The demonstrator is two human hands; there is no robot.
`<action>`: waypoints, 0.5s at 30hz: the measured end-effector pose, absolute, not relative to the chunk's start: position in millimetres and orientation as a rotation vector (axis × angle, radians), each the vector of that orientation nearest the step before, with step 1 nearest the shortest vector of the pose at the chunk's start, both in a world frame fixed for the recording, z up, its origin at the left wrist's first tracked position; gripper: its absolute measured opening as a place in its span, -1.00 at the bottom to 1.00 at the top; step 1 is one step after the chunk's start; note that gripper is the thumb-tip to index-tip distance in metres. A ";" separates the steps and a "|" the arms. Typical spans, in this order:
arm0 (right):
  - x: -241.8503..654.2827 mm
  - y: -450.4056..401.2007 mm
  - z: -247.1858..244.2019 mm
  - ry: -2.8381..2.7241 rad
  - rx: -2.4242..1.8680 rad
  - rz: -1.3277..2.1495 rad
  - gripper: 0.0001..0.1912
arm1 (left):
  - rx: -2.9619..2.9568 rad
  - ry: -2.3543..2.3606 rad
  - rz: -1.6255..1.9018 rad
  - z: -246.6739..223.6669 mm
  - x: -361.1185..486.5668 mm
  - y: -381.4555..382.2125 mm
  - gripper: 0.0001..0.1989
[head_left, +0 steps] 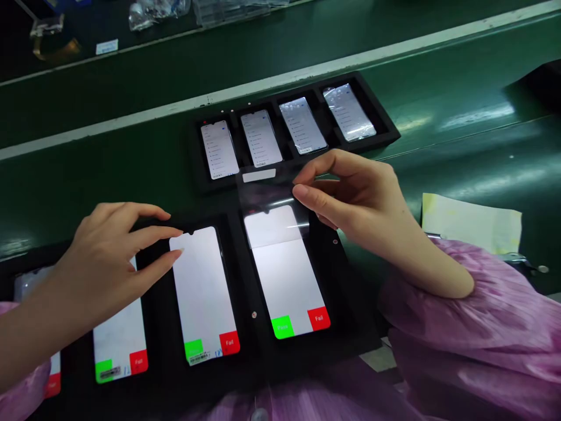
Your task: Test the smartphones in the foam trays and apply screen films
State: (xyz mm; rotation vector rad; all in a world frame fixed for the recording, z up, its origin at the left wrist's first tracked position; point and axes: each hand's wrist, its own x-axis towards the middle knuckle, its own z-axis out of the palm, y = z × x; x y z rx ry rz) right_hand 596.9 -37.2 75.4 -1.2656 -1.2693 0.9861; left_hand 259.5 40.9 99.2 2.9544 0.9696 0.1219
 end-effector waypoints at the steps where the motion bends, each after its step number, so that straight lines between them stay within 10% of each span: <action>1: 596.9 -40.3 75.3 -1.272 -1.265 0.974 -0.88 | 2.943 0.970 0.139 100.4 261.9 41.8 -0.74; 15: 591.3 -82.7 73.6 -1.351 -1.303 0.939 -0.87 | 2.676 0.872 0.252 118.7 245.5 -30.1 -0.89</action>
